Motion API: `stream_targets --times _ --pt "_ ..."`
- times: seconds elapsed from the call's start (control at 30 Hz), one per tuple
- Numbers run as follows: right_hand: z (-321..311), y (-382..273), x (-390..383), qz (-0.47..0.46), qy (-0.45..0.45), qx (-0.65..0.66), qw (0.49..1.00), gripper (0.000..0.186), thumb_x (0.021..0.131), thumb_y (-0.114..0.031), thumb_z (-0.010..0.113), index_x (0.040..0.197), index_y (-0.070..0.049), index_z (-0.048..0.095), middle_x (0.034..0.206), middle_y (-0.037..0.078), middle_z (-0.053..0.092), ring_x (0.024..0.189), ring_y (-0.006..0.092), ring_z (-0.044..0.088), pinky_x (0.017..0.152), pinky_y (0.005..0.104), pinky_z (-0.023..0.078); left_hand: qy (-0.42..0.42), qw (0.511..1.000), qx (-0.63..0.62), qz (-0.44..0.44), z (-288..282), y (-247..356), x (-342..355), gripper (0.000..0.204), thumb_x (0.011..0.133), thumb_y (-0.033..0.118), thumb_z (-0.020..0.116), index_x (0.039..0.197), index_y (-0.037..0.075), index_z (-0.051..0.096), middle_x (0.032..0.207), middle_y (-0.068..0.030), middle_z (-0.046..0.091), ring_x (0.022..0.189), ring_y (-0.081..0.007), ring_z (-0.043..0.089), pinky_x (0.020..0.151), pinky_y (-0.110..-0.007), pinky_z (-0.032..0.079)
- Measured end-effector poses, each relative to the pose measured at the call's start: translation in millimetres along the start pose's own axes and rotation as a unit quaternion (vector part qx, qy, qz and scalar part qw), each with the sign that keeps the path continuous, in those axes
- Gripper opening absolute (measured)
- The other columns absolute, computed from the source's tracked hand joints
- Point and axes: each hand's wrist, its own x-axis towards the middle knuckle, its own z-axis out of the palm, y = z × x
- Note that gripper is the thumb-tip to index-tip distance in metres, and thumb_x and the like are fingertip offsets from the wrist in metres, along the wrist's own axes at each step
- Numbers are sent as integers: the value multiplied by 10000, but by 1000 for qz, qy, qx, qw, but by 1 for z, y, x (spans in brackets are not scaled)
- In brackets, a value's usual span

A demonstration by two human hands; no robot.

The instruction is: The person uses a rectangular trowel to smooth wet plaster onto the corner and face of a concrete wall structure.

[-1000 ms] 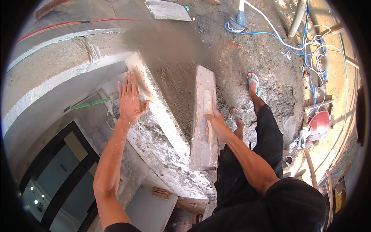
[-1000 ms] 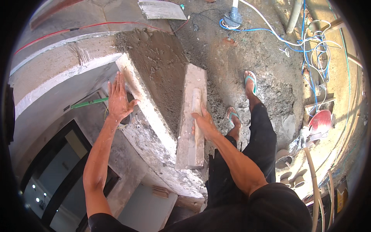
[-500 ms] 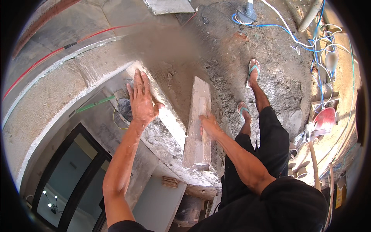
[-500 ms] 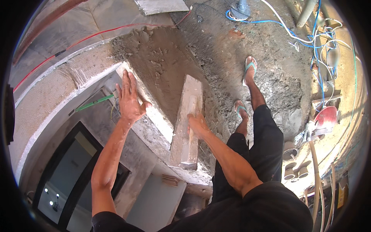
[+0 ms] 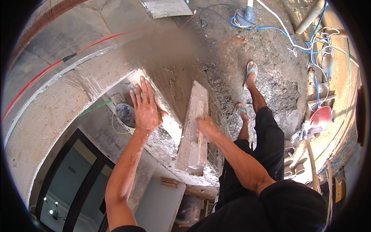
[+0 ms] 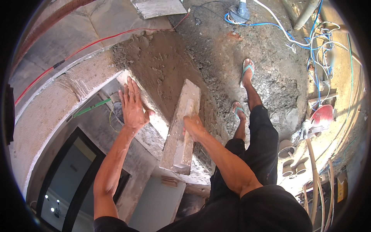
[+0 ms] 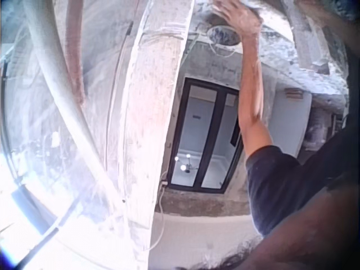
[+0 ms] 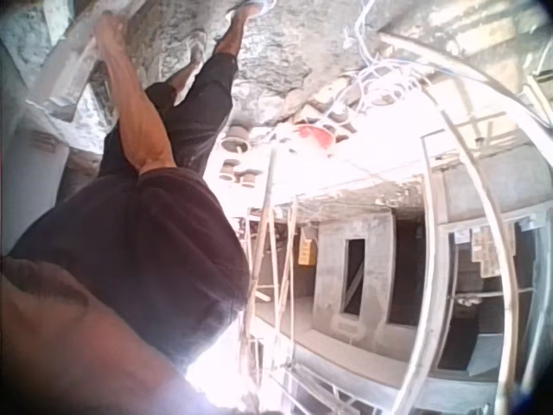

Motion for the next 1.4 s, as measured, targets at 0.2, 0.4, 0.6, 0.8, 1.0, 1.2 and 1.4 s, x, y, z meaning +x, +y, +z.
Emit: stream_targets --times 0.2,0.4,0.6,0.8,1.0,1.2,1.4 --pt "15 -98 94 24 -25 13 999 324 935 -128 475 1191 65 517 798 115 555 623 210 580 511 407 519 49 994 88 45 22 1 13 1276 675 340 888 1578 -120 112 1679 -294 59 1505 -531 202 1238 -633 125" --pt "14 -36 24 18 0 5 1000 327 970 -201 535 1225 3 522 725 64 535 553 182 532 454 370 471 -5 1000 11 11 -1 7 0 1329 640 371 896 1574 -132 95 1676 -306 44 1492 -544 226 1213 -681 119" --pt "24 -117 107 31 5 47 998 335 953 -126 460 1230 52 524 785 113 559 580 206 553 473 402 510 -15 1000 9 18 0 10 11 1313 660 336 899 1577 -128 81 1679 -304 12 1505 -544 192 1216 -682 89" --pt "29 -77 44 6 -55 -45 997 388 996 -237 501 1316 -18 465 726 54 521 533 165 517 454 347 464 -6 999 31 -4 9 4 3 1459 549 309 944 1592 -90 6 1683 -294 -12 1519 -527 164 1226 -669 62" --pt "1 -30 47 46 -28 47 997 334 1013 -259 525 1263 -40 491 714 43 503 542 160 499 458 349 474 -22 1000 22 -2 3 13 8 1413 597 350 923 1583 -113 24 1682 -296 -16 1512 -531 178 1201 -705 87" --pt "15 -77 127 10 -110 50 993 461 999 -221 515 1394 -17 395 811 68 506 616 161 522 492 354 515 -24 999 33 -4 5 9 9 1401 610 365 907 1581 -121 20 1678 -307 -7 1511 -533 177 1199 -709 80" --pt "-19 -37 3 20 -166 20 986 521 1052 -303 489 1533 -170 341 818 54 471 573 134 467 439 321 466 1 1000 30 2 14 6 2 1439 579 278 920 1596 -82 -34 1680 -305 -16 1522 -520 162 1204 -705 59"
